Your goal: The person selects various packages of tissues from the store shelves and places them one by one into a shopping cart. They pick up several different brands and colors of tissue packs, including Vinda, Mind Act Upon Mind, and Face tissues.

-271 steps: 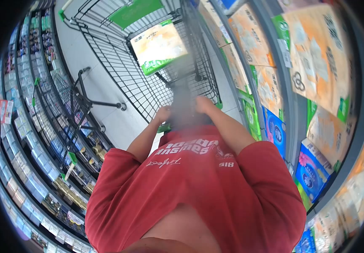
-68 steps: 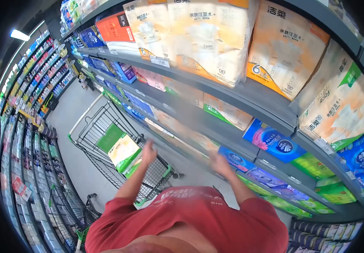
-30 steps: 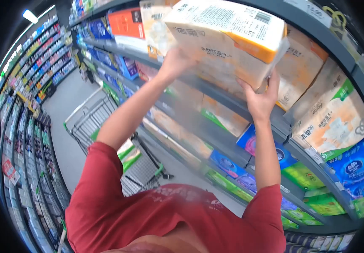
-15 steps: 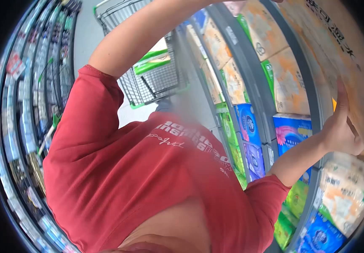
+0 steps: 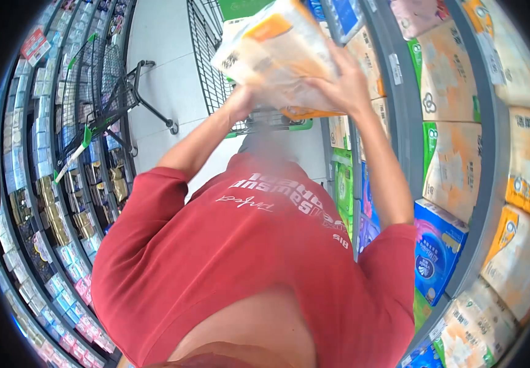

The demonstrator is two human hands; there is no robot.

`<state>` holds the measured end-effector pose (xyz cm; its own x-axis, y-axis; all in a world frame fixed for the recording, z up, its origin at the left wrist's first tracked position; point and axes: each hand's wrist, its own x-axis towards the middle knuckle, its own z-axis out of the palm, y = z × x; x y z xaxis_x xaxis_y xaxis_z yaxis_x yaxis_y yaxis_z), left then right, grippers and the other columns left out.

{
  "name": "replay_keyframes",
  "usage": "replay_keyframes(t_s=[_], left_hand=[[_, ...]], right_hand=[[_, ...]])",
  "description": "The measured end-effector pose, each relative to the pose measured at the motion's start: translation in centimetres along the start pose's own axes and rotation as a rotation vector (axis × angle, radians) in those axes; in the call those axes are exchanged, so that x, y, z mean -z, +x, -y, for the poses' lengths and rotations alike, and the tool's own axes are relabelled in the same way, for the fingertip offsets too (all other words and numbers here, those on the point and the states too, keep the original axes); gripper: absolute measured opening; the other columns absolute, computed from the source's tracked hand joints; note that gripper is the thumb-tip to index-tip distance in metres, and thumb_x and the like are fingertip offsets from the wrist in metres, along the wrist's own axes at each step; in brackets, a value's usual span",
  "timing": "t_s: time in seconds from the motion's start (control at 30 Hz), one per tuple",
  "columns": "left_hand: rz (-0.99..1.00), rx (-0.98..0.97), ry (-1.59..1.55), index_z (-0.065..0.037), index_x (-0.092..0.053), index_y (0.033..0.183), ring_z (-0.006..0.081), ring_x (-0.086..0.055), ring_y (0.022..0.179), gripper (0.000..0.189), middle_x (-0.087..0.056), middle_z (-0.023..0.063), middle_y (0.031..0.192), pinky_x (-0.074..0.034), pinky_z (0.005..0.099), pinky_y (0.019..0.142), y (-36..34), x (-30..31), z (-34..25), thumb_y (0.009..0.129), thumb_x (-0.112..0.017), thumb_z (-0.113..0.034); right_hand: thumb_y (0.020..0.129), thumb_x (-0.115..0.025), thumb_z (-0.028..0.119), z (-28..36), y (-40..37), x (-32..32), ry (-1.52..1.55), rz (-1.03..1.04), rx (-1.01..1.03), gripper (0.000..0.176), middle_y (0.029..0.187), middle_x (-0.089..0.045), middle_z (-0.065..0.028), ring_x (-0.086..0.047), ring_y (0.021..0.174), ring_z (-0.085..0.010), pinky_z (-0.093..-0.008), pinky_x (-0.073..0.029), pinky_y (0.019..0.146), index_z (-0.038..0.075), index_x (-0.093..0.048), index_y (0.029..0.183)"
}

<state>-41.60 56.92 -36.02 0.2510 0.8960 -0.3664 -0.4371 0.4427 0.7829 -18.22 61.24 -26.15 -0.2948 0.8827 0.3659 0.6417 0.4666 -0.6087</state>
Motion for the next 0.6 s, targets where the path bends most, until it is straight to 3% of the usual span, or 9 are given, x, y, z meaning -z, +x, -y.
replay_keyframes(t_s=[0.07,0.17,0.27,0.3,0.37,0.47,0.5,0.53,0.6], left_hand=[[-0.082,0.077,-0.172,-0.002,-0.045,0.126,0.0234,-0.051,0.11,0.052,-0.054,0.0106,0.12,-0.041,0.0371,0.094,-1.2,2.1,2.0,0.074,-0.049,0.002],[-0.157,0.254,-0.378,-0.002,-0.048,0.122,0.0236,-0.052,0.108,0.058,-0.055,0.01,0.118,-0.041,0.0373,0.093,-2.9,4.6,2.7,0.065,-0.049,0.005],[-0.34,0.367,-0.408,-0.001,-0.048,0.12,0.0242,-0.052,0.108,0.055,-0.055,0.0114,0.117,-0.041,0.0377,0.093,-3.5,5.2,1.9,0.066,-0.049,0.003],[-0.347,0.37,-0.416,-0.001,-0.048,0.12,0.0242,-0.052,0.108,0.055,-0.055,0.0114,0.117,-0.041,0.0377,0.093,-3.5,5.5,2.2,0.066,-0.049,0.003],[-0.287,0.222,-0.09,0.001,-0.047,0.12,0.0256,-0.051,0.109,0.054,-0.055,0.0133,0.118,-0.04,0.039,0.095,-3.1,5.6,3.3,0.066,-0.05,0.001],[-0.323,0.117,-0.183,0.003,-0.046,0.121,0.0274,-0.05,0.111,0.054,-0.054,0.0151,0.12,-0.04,0.0398,0.096,-2.5,4.8,3.2,0.067,-0.049,0.0],[-0.357,0.148,-0.594,0.005,-0.043,0.122,0.0294,-0.049,0.114,0.054,-0.052,0.0167,0.122,-0.039,0.0413,0.098,-1.4,6.5,6.6,0.069,-0.048,-0.002],[-0.264,0.106,-0.386,0.005,-0.039,0.126,0.0305,-0.047,0.117,0.058,-0.05,0.0184,0.124,-0.038,0.0425,0.1,0.7,10.0,12.8,0.07,-0.048,-0.004],[-0.278,0.169,-0.269,0.004,-0.041,0.123,0.0298,-0.049,0.112,0.054,-0.052,0.0177,0.119,-0.039,0.0417,0.097,-0.3,11.3,16.0,0.071,-0.051,-0.006]], right_hand=[[0.063,-0.082,0.024,-0.9,0.6,-4.8,0.052,0.236,-0.057,0.081,0.126,-0.051,-0.0189,-0.051,0.116,-0.0283,-0.0337,-0.04,0.099,0.003,-0.045,0.132],[0.063,-0.081,0.028,-2.0,1.9,-10.9,0.037,0.453,-0.075,0.084,0.126,-0.05,-0.0203,-0.051,0.115,-0.0318,-0.0348,-0.04,0.099,0.004,-0.043,0.134],[0.062,-0.081,0.028,-3.0,3.2,-15.9,0.057,0.592,-0.088,0.086,0.127,-0.049,-0.02,-0.051,0.115,-0.0326,-0.0357,-0.04,0.098,0.006,-0.041,0.136],[0.061,-0.081,0.027,-2.8,4.0,-17.1,0.045,0.594,-0.078,0.085,0.125,-0.053,-0.0194,-0.053,0.112,-0.0313,-0.0352,-0.041,0.096,0.007,-0.044,0.134],[0.06,-0.08,0.025,-3.3,6.3,-18.3,0.076,0.693,-0.137,0.08,0.119,-0.057,-0.0189,-0.056,0.108,-0.0311,-0.0349,-0.043,0.094,0.008,-0.048,0.131],[0.057,-0.079,0.021,-4.8,8.5,-20.4,0.149,0.773,-0.213,0.073,0.108,-0.064,-0.0164,-0.061,0.099,-0.0285,-0.034,-0.046,0.089,0.009,-0.055,0.125],[0.057,-0.08,0.021,-5.1,9.1,-20.8,0.132,0.88,-0.263,0.076,0.111,-0.063,-0.0163,-0.06,0.099,-0.0277,-0.0334,-0.044,0.091,0.008,-0.053,0.127],[0.057,-0.081,0.02,-5.3,9.7,-21.2,0.114,0.985,-0.311,0.08,0.114,-0.062,-0.0162,-0.06,0.1,-0.0269,-0.0327,-0.043,0.092,0.008,-0.051,0.129],[0.058,-0.081,0.03,-5.5,9.9,-22.5,0.126,1.047,-0.284,0.08,0.117,-0.06,-0.0173,-0.058,0.104,-0.0278,-0.0336,-0.043,0.093,0.008,-0.052,0.128]])
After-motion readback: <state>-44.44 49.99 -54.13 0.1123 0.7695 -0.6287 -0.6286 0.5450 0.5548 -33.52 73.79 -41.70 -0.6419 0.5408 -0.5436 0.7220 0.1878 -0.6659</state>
